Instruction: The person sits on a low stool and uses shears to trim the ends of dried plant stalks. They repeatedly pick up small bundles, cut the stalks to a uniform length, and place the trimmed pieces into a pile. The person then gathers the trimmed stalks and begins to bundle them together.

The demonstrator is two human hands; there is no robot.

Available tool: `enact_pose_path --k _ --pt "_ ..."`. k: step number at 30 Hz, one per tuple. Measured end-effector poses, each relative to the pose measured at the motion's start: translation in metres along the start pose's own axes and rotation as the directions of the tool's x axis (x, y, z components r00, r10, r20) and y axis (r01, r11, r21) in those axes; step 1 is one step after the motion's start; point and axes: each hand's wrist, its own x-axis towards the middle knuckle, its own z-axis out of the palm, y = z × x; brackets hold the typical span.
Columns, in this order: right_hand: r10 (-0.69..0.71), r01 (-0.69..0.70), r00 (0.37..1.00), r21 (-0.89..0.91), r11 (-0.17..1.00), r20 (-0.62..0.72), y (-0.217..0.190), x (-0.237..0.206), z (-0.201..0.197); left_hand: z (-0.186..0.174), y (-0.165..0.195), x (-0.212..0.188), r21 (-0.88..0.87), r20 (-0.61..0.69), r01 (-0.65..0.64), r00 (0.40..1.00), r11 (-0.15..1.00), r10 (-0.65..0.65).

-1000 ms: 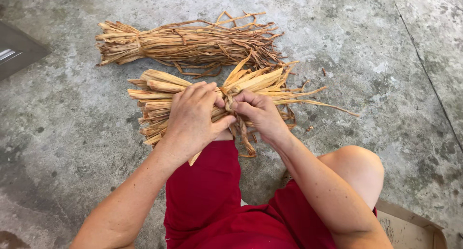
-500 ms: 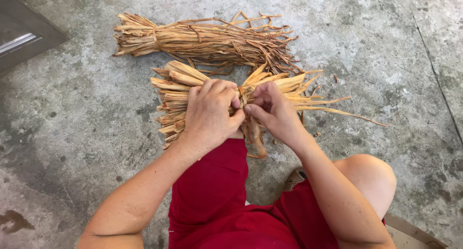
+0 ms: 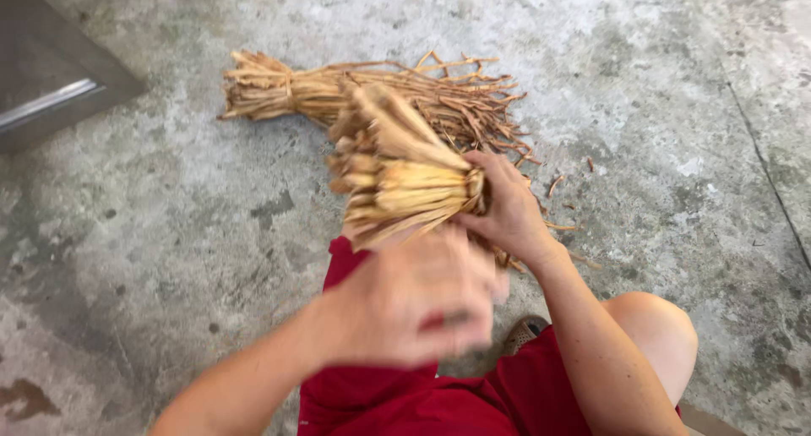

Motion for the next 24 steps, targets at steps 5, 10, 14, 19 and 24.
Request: enact_pose_path --k 5,10,14,19,24 --pt "0.187 -0.163 0.957 0.121 0.979 -0.223 0.012 -0.009 -0.026 0.008 -0.005 -0.010 0.115 0.195 0.564 0.794 0.818 -0.575" --pt "0.149 -0.157 0.933 0.002 0.988 -0.326 0.008 -0.029 -0.027 0.014 -0.074 0.013 0.128 -0.265 0.417 0.889 0.900 -0.374" --pt "0.200 -0.156 0.946 0.182 0.971 -0.256 0.004 -0.039 -0.006 0.053 -0.097 0.041 -0.432 -0.127 0.424 0.845 0.796 -0.519" --pt "0.114 -0.110 0.990 0.055 0.992 -0.088 0.016 -0.045 -0.037 0.060 -0.119 0.037 -0.730 -0.284 0.188 0.791 0.657 -0.542" --pt "0.341 -0.278 0.939 0.683 0.675 0.045 0.028 -0.043 -0.064 0.053 -0.130 0.017 -0.660 -0.136 0.295 0.858 0.691 -0.496"
